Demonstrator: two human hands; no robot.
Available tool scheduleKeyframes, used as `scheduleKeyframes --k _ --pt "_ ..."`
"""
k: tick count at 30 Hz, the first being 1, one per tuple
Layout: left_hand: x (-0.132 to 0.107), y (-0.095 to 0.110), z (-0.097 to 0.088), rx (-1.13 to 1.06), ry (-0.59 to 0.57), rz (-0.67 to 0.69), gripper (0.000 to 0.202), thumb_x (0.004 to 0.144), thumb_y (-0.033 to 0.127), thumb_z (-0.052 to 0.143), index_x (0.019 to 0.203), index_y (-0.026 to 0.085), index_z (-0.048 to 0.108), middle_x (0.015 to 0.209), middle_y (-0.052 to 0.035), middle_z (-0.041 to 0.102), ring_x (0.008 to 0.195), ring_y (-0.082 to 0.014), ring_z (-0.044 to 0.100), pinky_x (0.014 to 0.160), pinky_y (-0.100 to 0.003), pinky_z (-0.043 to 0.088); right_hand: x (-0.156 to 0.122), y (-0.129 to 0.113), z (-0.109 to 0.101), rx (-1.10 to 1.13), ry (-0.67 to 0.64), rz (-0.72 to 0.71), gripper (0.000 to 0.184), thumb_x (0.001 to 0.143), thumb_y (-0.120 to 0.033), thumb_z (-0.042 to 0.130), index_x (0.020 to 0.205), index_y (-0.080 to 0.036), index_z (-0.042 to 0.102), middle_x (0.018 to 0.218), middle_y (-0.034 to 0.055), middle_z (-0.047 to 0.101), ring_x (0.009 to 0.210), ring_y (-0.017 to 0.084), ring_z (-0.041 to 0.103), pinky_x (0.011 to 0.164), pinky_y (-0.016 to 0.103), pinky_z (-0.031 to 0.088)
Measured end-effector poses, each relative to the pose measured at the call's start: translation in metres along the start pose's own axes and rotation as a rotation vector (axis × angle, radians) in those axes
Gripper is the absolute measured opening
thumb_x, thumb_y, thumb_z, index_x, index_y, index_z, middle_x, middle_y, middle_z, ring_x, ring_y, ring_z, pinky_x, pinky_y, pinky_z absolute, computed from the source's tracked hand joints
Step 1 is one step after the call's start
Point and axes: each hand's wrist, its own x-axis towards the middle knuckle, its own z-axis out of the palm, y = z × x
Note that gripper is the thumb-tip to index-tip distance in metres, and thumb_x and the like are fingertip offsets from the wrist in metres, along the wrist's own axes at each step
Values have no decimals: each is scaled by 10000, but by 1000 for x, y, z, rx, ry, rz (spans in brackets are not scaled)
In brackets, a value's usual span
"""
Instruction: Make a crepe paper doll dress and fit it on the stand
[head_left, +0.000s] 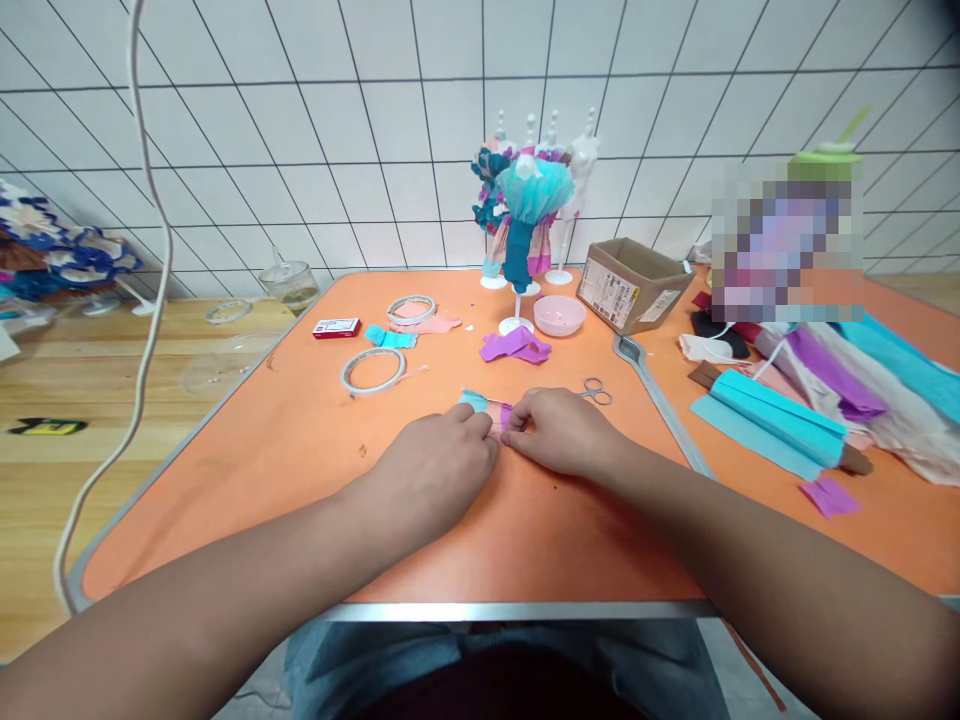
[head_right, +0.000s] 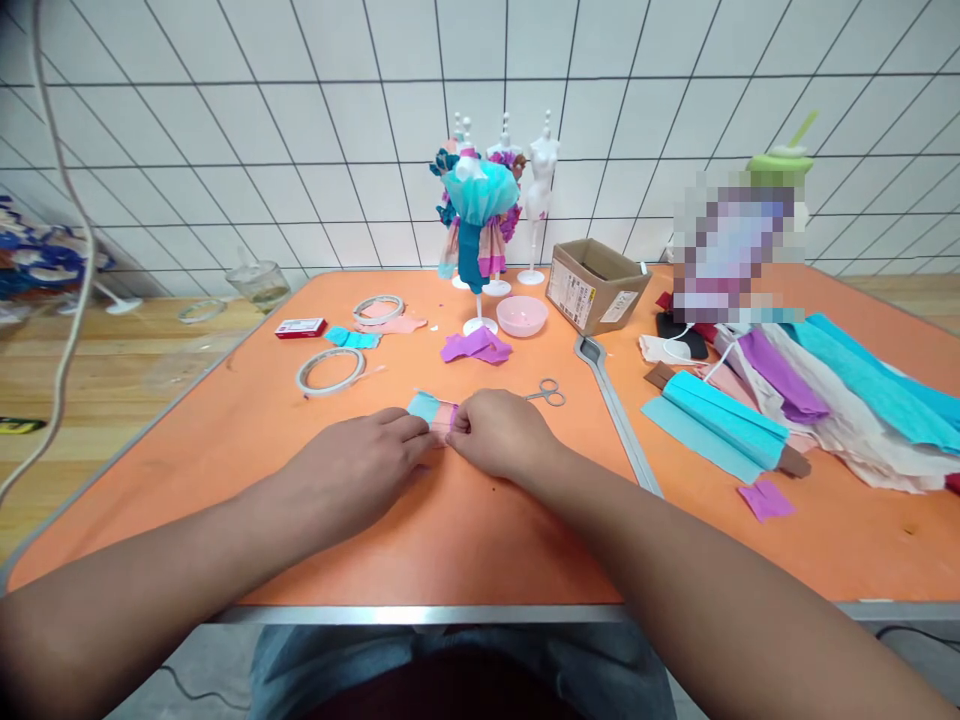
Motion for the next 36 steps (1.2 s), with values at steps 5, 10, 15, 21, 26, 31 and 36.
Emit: scheduleKeyframes --k 5,10,15,21,26,31,36 --pt "-3 -1 10 -34 -57 8 391 904 254 435 1274 156 512 1104 -112 635 899 -225 605 688 -310 433 -1 0 -2 24 -19 -36 208 796 -342 549 717 -224 701 827 31 706 715 152 593 574 242 334" --pt "-2 2 14 -2 -3 37 407 919 355 431 1260 161 538 1087 -112 640 954 -254 591 854 -386 409 0 2 -3 18 -27 -45 208 799 -306 543 685 -213 690 813 28 707 698 151 594 586 244 353" --pt "1 1 10 11 11 47 332 932 315 412 1138 156 617 1012 -100 649 913 -241 584 847 -380 400 -1 10 -7 64 -60 -119 193 810 -308 538 778 -237 714 867 10 715 783 164 618 672 248 396" --pt "12 -8 13 -3 77 114 284 925 211 400 984 166 674 874 -90 659 842 -219 588 774 -350 408 -7 14 -12 65 -94 -169 207 809 -294 539 898 -280 725 954 -13 721 865 178 625 751 270 421" --pt "15 -13 10 5 59 154 255 872 128 445 939 167 688 854 -86 668 856 -226 600 804 -362 408 -8 14 -16 89 -108 -163 229 790 -239 546 945 -271 713 995 -17 719 894 181 628 775 274 430" --pt "18 -21 11 -116 122 144 281 899 205 423 913 202 703 832 -64 674 805 -204 610 747 -333 408 -11 12 -24 119 -148 -162 267 752 -176 576 997 -245 659 1031 -6 706 916 176 628 753 260 431" --pt "28 -26 22 -371 241 17 254 889 335 457 898 226 687 829 -32 674 783 -181 603 680 -293 400 -12 14 -28 155 -142 -143 269 765 -109 501 943 -251 643 952 -28 712 848 139 633 699 228 422"
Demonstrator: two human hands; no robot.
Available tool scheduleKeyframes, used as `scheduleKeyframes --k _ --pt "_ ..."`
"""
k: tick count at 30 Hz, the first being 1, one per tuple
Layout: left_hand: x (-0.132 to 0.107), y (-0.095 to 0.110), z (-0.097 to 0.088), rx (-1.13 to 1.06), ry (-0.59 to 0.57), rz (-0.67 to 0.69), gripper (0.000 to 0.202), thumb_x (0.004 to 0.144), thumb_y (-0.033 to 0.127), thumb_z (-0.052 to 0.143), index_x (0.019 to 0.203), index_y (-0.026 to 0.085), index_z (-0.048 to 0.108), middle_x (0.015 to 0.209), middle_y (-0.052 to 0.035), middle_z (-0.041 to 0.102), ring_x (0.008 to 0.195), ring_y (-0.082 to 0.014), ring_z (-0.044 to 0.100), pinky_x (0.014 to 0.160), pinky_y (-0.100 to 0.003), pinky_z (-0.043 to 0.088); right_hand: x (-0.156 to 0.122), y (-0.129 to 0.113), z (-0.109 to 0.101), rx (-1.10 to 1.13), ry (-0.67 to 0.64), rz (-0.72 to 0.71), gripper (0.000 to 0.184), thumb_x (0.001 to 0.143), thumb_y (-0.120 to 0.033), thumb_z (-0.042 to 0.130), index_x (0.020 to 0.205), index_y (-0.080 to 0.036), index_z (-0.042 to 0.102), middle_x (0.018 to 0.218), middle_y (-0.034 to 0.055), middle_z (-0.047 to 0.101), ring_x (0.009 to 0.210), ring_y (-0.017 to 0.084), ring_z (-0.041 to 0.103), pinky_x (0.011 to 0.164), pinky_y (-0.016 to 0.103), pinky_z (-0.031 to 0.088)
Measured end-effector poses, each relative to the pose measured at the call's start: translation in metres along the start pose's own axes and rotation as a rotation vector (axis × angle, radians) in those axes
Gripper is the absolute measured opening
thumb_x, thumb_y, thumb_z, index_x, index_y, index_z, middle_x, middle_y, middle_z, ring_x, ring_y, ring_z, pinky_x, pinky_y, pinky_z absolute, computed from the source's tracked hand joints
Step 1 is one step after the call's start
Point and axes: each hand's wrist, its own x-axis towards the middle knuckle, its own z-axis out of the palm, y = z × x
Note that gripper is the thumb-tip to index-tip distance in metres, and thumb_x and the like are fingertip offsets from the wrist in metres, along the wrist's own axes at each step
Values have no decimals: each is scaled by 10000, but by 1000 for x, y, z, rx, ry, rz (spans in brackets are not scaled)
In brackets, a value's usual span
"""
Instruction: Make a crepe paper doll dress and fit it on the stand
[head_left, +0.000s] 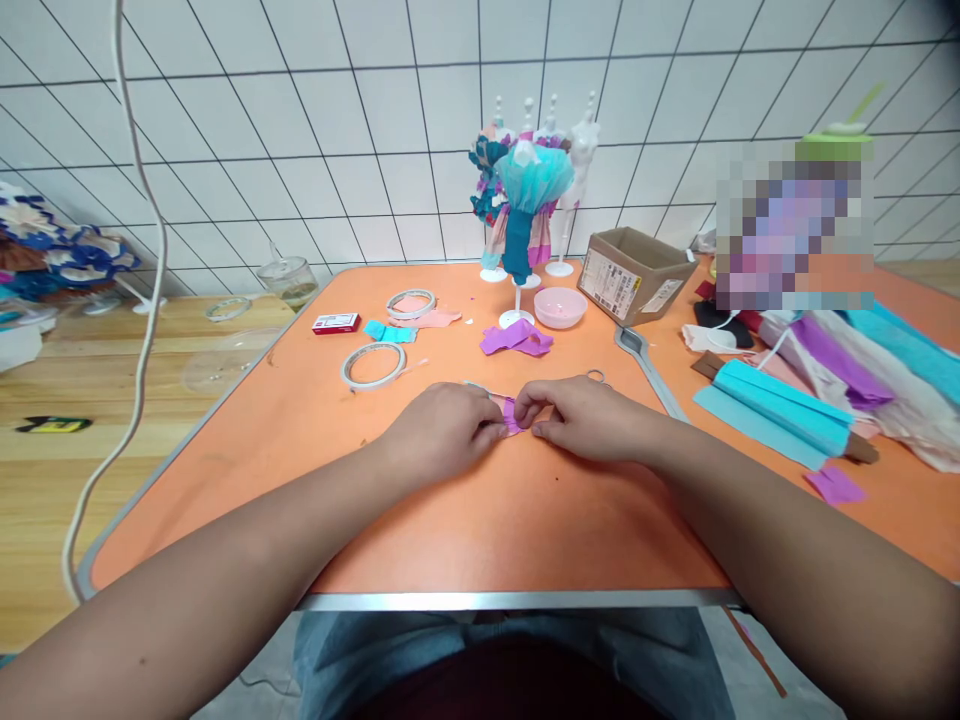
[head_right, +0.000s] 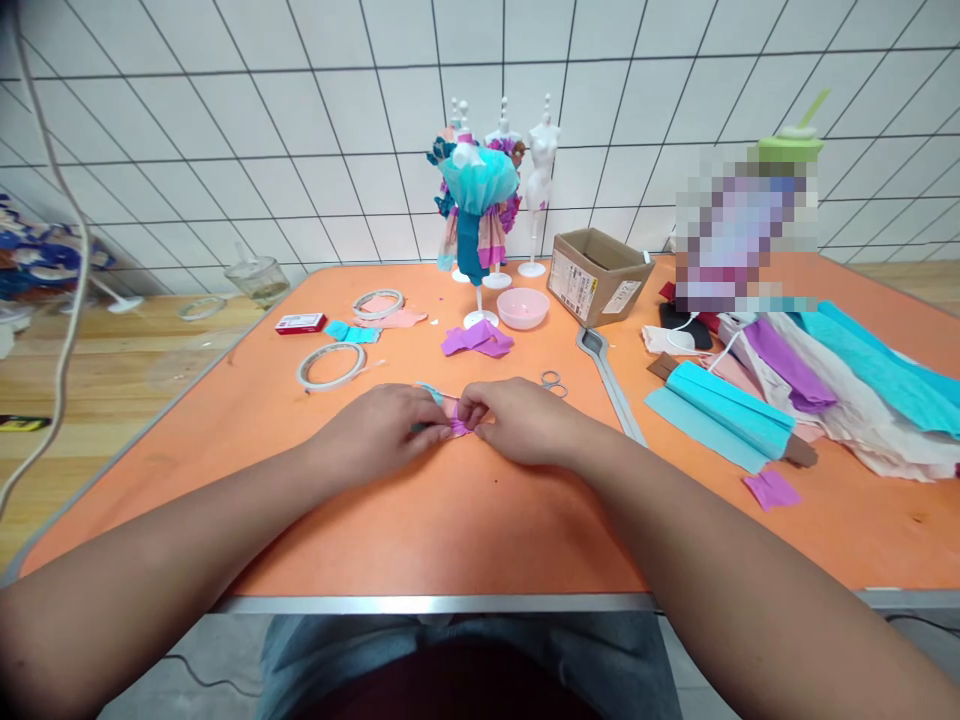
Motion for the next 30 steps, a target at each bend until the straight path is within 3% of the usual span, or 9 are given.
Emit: scheduleKeyframes --k 4,10,16,19,22,26,30 --pt "5 -2 11 -186 62 -152 182 820 360 537 802 222 654 811 -2 663 731 -151 586 632 -260 398 0 0 -1 -21 -6 -6 266 755 -95 493 913 -245 645 903 -32 710 810 132 628 669 219 409" --pt "6 0 14 -258 65 -242 168 793 374 557 766 233 644 776 23 658 708 -143 578 690 -279 414 -1 -2 -2 -65 1 -16 208 759 -145 548 907 -254 644 882 -34 712 780 133 627 644 223 379" --pt "9 0 20 -255 154 -348 230 718 375 633 919 262 645 1057 -39 597 1043 -253 513 858 -404 394 -1 -1 0 -93 16 -31 200 766 -163 545 904 -263 650 908 -36 716 815 145 632 636 229 368" --pt "10 -1 19 -388 170 -390 212 780 388 584 929 240 616 1046 -35 599 994 -212 529 850 -377 401 1 1 3 -76 34 -31 212 759 -152 543 903 -267 648 907 -42 718 823 141 634 633 223 366" --pt "8 1 13 -360 262 -307 242 806 456 571 879 229 612 989 -20 616 961 -194 523 862 -367 371 2 3 5 -43 101 -39 213 744 -149 560 914 -259 626 912 -48 713 823 130 630 637 218 364" --pt "3 6 5 -69 307 -85 382 693 563 673 914 253 643 987 -27 619 993 -229 485 899 -414 277 4 3 5 1 213 -51 254 718 -129 579 943 -248 567 914 -56 699 754 113 608 623 212 359" --pt "0 8 3 18 320 -89 246 813 451 598 942 246 641 977 -26 670 974 -214 512 911 -429 226 4 -2 6 47 270 -41 239 734 -117 550 938 -240 533 859 -60 688 678 106 582 601 209 348"
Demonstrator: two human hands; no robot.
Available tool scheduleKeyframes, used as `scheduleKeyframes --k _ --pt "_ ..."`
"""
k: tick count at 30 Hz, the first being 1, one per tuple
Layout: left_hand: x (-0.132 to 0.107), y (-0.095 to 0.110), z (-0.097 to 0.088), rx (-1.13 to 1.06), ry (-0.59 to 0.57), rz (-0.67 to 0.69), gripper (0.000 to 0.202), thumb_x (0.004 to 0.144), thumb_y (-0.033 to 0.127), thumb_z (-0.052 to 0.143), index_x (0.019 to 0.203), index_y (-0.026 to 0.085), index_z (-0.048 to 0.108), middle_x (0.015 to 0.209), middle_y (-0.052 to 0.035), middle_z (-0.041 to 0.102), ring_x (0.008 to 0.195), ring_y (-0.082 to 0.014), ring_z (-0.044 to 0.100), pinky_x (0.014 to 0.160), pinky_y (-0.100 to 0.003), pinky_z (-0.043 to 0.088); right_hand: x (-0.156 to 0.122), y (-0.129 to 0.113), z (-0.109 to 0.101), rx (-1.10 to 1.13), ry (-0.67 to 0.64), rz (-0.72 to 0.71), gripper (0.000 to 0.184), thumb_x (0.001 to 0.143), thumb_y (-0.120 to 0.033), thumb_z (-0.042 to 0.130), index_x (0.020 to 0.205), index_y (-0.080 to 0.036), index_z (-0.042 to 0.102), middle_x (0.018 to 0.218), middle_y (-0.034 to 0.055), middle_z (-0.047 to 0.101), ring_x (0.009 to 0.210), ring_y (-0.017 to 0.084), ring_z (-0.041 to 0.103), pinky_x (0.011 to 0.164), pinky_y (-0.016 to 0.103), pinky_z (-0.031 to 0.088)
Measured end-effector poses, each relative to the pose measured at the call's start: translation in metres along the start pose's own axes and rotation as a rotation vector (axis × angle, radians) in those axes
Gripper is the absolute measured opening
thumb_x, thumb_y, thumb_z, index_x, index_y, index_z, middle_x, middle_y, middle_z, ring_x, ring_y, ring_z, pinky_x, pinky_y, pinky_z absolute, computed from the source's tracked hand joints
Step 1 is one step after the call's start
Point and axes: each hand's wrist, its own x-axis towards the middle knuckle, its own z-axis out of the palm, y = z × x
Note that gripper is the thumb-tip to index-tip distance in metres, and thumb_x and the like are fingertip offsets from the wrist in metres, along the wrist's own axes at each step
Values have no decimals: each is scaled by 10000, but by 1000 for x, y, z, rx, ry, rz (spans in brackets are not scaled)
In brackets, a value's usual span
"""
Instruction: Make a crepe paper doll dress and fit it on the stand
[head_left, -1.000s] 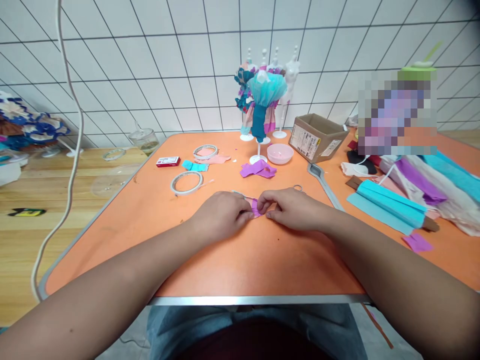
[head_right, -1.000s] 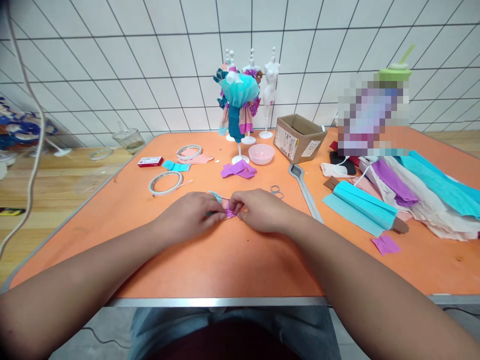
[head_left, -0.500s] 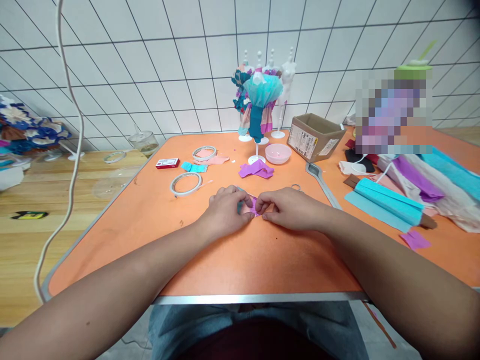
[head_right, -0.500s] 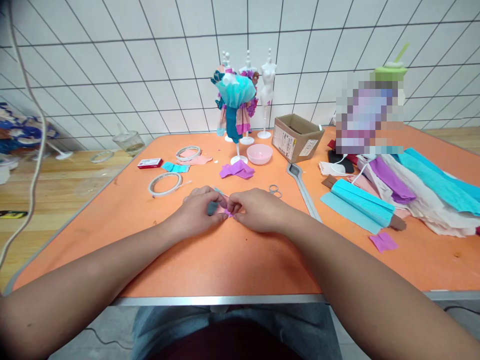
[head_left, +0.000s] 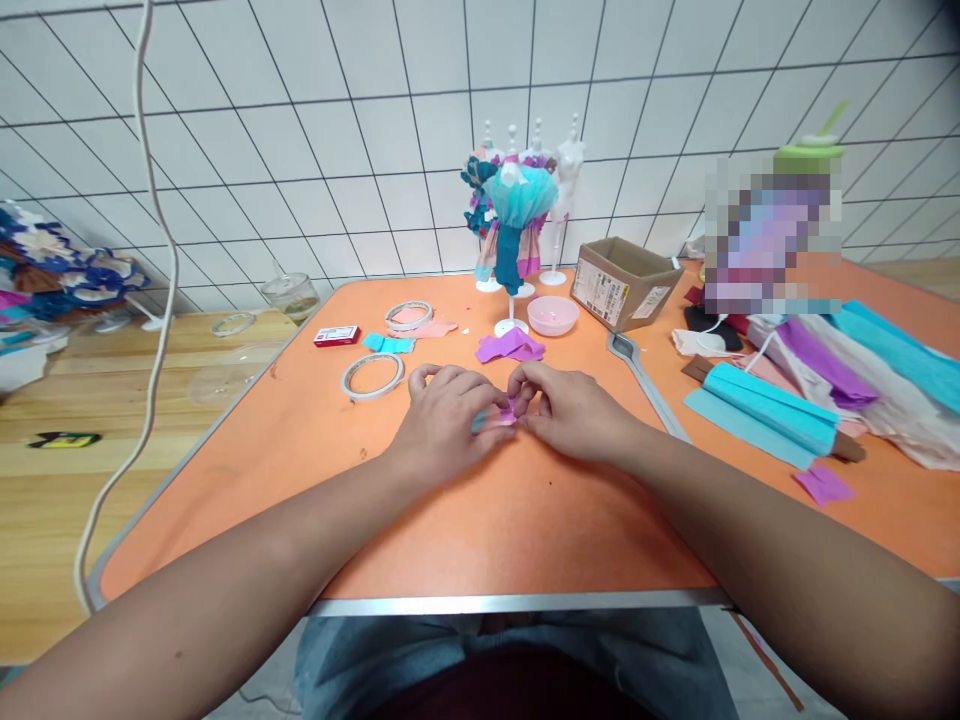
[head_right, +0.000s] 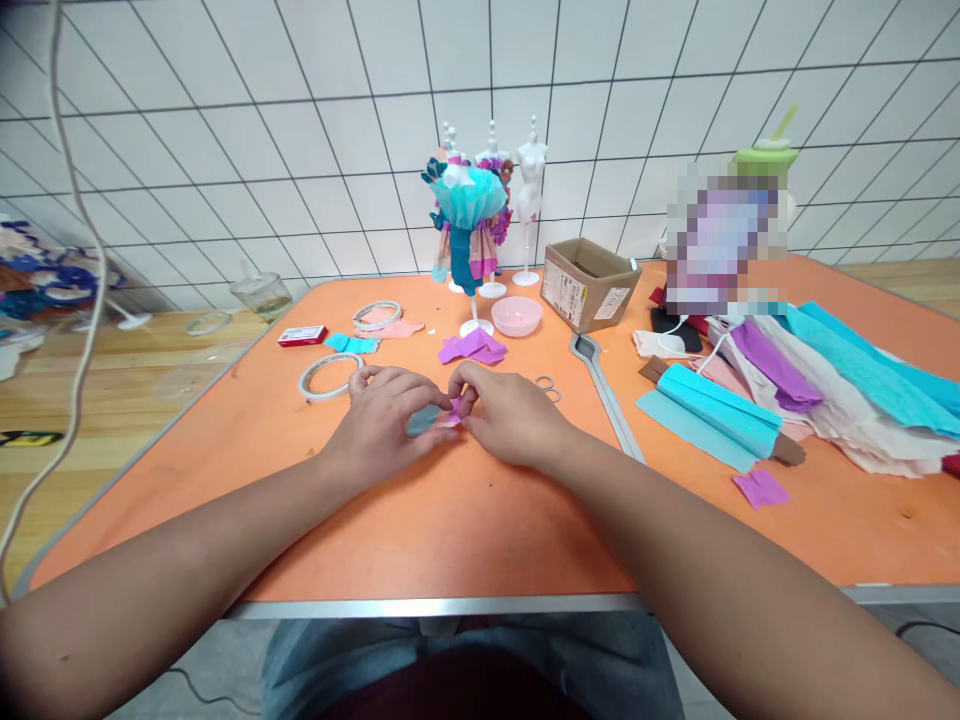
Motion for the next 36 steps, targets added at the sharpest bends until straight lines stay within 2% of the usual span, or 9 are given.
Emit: scheduleKeyframes --k 7,10,13,18,23,26,28,31,36 --pt "0 -3 7 -157 6 -36 117 832 292 574 825 254 685 846 12 691 872 -179 553 848 -385 286 -3 -3 6 -14 69 -102 142 752 -162 574 880 -215 540 912 -13 631 741 126 561 637 223 366" --pt "1 -3 7 -228 34 -17 103 813 272 595 817 233 690 863 -2 687 895 -188 559 881 -387 314 -5 -4 6 -17 103 -153 211 732 -154 577 931 -220 554 1026 27 581 803 148 549 648 246 393" --pt "2 -2 1 -469 51 -132 130 814 302 603 837 205 688 900 -26 694 905 -193 589 882 -358 378 -6 -6 1 108 136 -192 359 692 -107 552 1028 -235 549 1141 46 548 873 163 549 686 268 435" --pt "5 -6 -10 -1026 -10 -335 234 829 377 597 890 162 667 897 -43 707 841 -171 634 807 -293 465 -4 -7 -9 316 197 -57 432 733 -140 558 1145 -269 574 1205 30 602 1088 215 541 862 362 449" --pt "5 -10 -13 -1177 7 -367 246 794 350 654 950 162 683 961 -53 712 923 -180 641 855 -293 476 1 -7 -4 658 115 83 273 762 -305 629 1009 -190 656 1039 77 695 933 213 646 828 368 505" --pt "4 -9 -13 -1172 31 -378 343 800 346 649 1098 178 640 943 -58 714 914 -186 649 857 -326 490 1 -8 -2 724 145 111 227 740 -324 654 908 -173 670 930 71 707 844 199 656 755 336 528" --pt "3 -7 -13 -1049 184 -363 314 791 338 660 1068 191 647 959 -59 701 915 -185 641 846 -332 493 0 -8 -1 719 189 126 228 729 -317 662 905 -173 669 930 70 704 838 194 651 744 326 526" --pt "1 -5 -13 -723 383 -214 191 758 323 700 907 203 704 936 -54 671 901 -178 618 834 -323 483 0 -11 0 686 203 164 236 724 -307 662 914 -167 667 919 73 701 808 187 646 717 316 519" --pt "-2 -6 -10 -376 453 19 175 786 304 679 950 259 724 948 -47 667 917 -179 603 832 -341 453 -1 -17 2 639 152 134 196 748 -295 640 897 -171 668 866 57 699 776 176 638 689 302 505"
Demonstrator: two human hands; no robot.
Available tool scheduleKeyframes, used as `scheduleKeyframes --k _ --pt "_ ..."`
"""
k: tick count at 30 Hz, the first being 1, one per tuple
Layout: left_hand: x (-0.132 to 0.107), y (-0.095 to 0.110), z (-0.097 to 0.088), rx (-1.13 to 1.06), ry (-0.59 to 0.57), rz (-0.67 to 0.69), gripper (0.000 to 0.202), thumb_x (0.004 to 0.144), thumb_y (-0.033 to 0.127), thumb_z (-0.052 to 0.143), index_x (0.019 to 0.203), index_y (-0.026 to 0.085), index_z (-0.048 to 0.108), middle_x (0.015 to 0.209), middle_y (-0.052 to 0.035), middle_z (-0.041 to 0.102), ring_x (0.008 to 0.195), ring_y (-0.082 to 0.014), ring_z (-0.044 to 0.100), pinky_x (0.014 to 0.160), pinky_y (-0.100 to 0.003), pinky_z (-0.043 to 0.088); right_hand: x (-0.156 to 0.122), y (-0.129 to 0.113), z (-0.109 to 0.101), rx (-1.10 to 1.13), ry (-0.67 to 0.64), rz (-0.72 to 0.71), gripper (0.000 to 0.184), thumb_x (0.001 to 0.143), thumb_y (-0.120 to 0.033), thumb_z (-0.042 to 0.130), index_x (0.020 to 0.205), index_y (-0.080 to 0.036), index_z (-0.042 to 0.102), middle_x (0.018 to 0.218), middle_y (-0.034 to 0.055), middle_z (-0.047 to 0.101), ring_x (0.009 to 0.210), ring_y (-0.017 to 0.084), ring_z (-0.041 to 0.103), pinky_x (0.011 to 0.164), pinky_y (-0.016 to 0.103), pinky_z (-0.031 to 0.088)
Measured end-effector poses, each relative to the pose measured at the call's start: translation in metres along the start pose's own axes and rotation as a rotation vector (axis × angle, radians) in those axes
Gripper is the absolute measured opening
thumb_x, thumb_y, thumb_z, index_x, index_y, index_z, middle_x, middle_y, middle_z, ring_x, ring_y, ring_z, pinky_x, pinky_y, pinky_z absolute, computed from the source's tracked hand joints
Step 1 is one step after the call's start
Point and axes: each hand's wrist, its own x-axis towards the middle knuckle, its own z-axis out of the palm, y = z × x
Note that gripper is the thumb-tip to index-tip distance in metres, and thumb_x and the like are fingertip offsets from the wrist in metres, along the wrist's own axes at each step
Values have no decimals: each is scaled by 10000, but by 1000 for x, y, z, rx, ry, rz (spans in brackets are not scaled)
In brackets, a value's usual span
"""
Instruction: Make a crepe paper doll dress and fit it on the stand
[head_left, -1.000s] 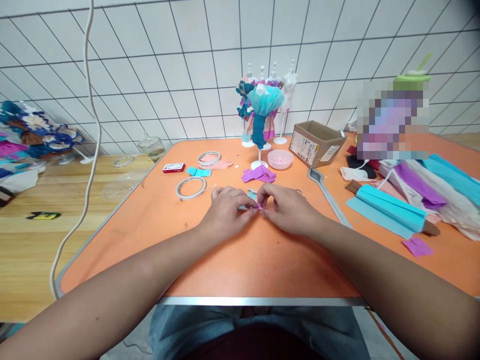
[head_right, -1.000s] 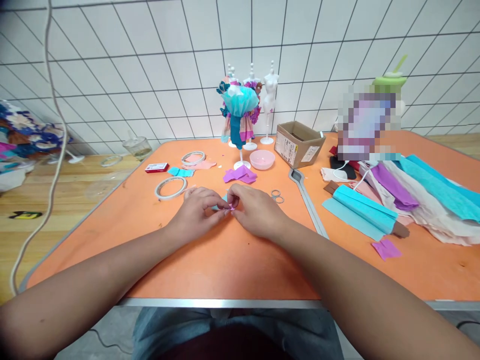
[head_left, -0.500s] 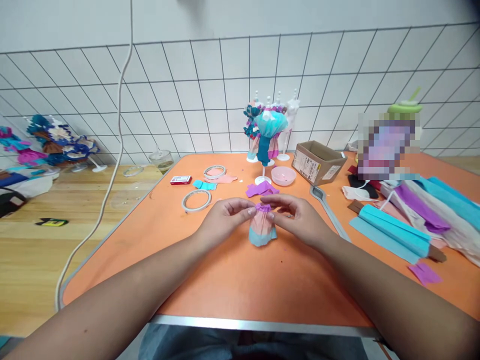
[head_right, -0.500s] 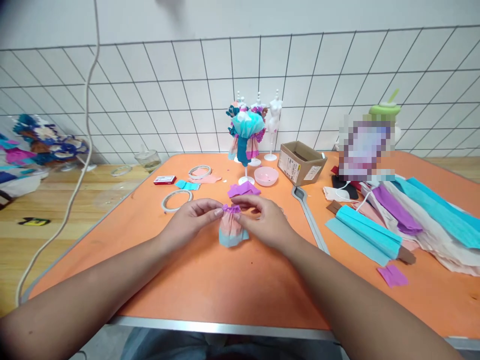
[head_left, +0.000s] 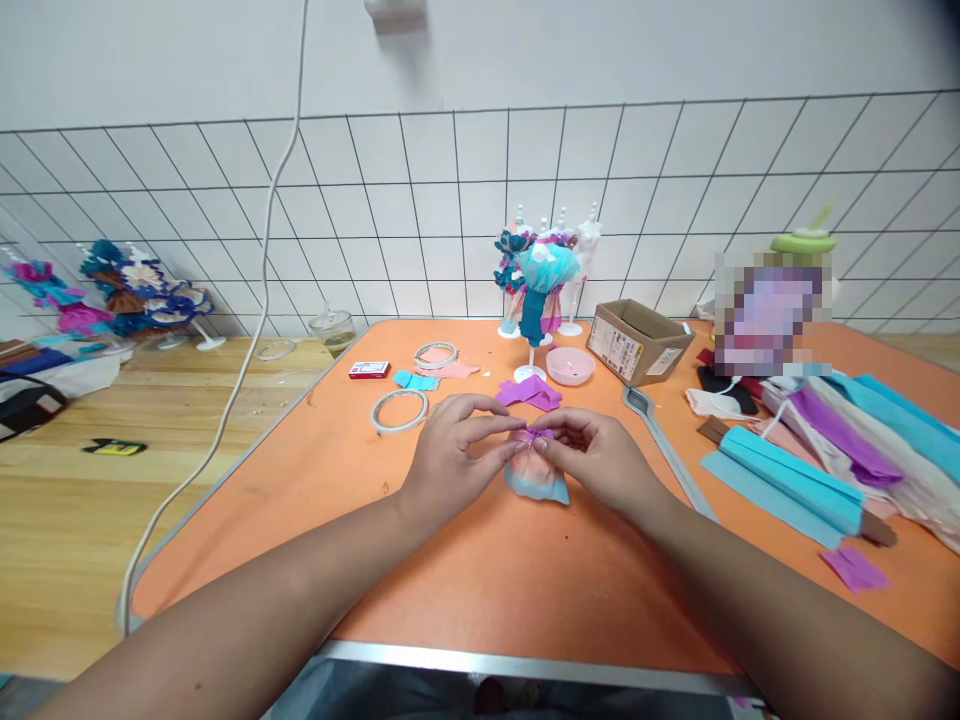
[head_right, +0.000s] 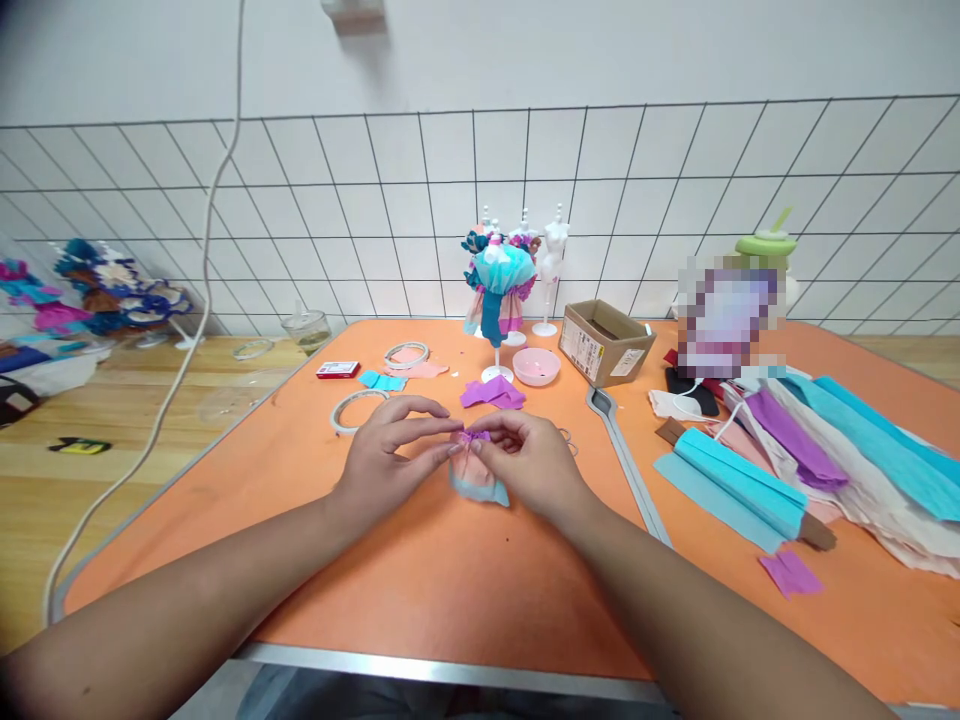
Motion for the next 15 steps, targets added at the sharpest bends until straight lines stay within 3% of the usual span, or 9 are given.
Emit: scheduleKeyframes --k 5,9,13,15 --pt "1 1 -1 104 -24 -1 91 784 326 677 821 270 738 919 -34 681 928 -194 594 868 -374 413 -2 0 1 -69 -22 0 201 758 -281 640 934 -185 659 893 45 696 803 168 632 740 312 497" --pt "6 5 -5 -88 -71 -153 113 787 312 667 835 224 720 946 -45 672 950 -188 603 872 -345 446 -1 0 -1 -56 -42 5 213 747 -280 655 938 -190 628 871 30 673 774 156 618 695 291 494" --pt "10 2 -7 -300 -272 -348 228 771 353 677 944 205 696 1026 -55 685 1000 -193 615 922 -336 452 0 0 -2 -9 -61 -17 164 756 -316 648 841 -179 624 865 38 658 799 161 612 714 294 491" --pt "10 -1 -7 -375 -367 -396 355 734 344 715 1061 221 654 1025 -45 695 1009 -193 620 951 -342 441 0 1 -3 28 -54 -2 191 760 -311 639 900 -183 622 832 33 655 759 158 614 674 288 492"
